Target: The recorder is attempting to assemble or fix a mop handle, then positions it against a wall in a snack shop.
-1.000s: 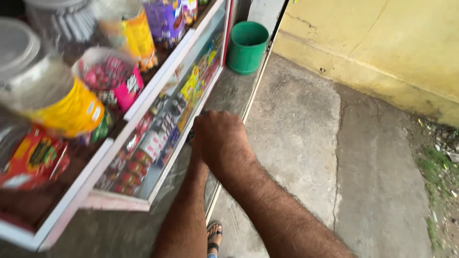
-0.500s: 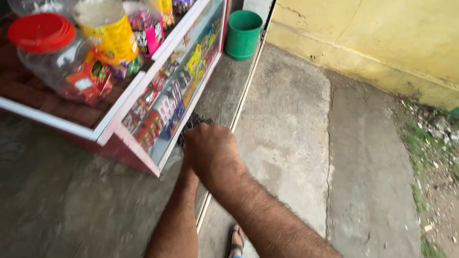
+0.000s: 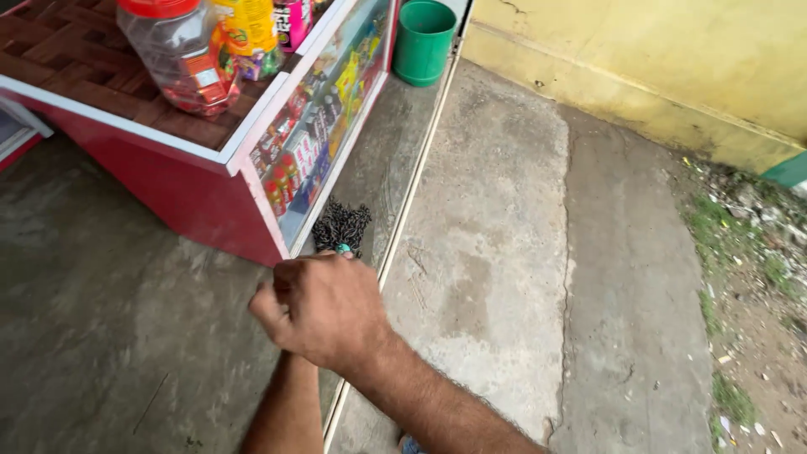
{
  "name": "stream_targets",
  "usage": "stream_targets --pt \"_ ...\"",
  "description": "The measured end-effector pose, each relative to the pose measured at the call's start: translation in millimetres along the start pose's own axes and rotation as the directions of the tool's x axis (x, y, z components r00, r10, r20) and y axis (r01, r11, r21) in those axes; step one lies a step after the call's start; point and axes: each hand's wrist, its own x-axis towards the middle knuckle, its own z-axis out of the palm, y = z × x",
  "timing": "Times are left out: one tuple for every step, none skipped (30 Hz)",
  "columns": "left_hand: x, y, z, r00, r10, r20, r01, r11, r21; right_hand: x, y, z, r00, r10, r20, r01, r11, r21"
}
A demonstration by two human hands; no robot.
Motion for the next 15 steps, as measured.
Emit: stream_targets --pt "5 -6 -18 1.000 0.009 -0.006 -0.009 1.000 0.003 2 3 5 1.000 -0.007 0.006 0.007 1.000 0.005" --pt "9 -12 -31 0.975 0.165 0.146 -0.167 0.986 0.006 3 4 5 1.000 0.025 -0.018 -0.025 1.000 0.007" --pt "14 -20 -44 0.904 0.314 0.290 -0.324 0.946 -0.014 3 6 4 0.997 0.057 -0.042 -0.057 0.998 0.009" --pt "19 -29 -57 0.908 0.311 0.280 -0.318 0.948 -0.023 4 15 6 0.997 0.067 -0.034 -0.067 0.998 0.002" --pt "25 -40 -70 0.883 0.219 0.415 -0.112 0.957 -0.267 6 23 7 0.991 -0.032 -0.126 0.051 0.987 0.149" --pt "38 -44 -83 0.804 0.174 0.569 0.125 0.886 -0.448 12 32 9 0.961 -0.131 -0.243 0.199 0.938 0.282" --pt "41 -49 -85 0.799 0.178 0.575 0.124 0.886 -0.447 14 35 6 0.959 -0.138 -0.247 0.206 0.938 0.278" --pt "42 -51 -88 0.911 0.111 0.397 -0.053 0.987 -0.153 16 36 4 0.996 0.029 -0.082 0.004 0.927 0.374" --pt "45 -54 -91 0.975 0.124 0.186 -0.160 0.968 0.191 20 39 2 0.979 0.177 0.102 -0.204 0.879 0.432" --pt "43 -54 -79 0.976 0.119 0.181 -0.153 0.970 0.188 17 49 9 0.977 0.186 0.106 -0.213 0.877 0.431" --pt "43 -55 -67 0.939 0.233 0.253 -0.303 0.909 0.286 14 60 16 0.984 0.139 0.111 -0.175 0.873 0.456" --pt "47 -56 -56 0.878 0.335 0.342 -0.452 0.814 0.365 14 72 23 0.990 0.087 0.108 -0.129 0.868 0.479" --pt "55 -62 -59 0.878 0.333 0.344 -0.451 0.816 0.361 17 86 27 0.990 0.090 0.106 -0.130 0.869 0.477" --pt "61 -67 -62 0.934 0.249 0.257 -0.355 0.731 0.582 18 97 30 0.995 0.077 0.057 -0.095 0.890 0.447" --pt "67 -71 -64 0.972 0.184 0.148 -0.230 0.602 0.764 20 109 34 0.998 0.062 0.010 -0.061 0.908 0.414"
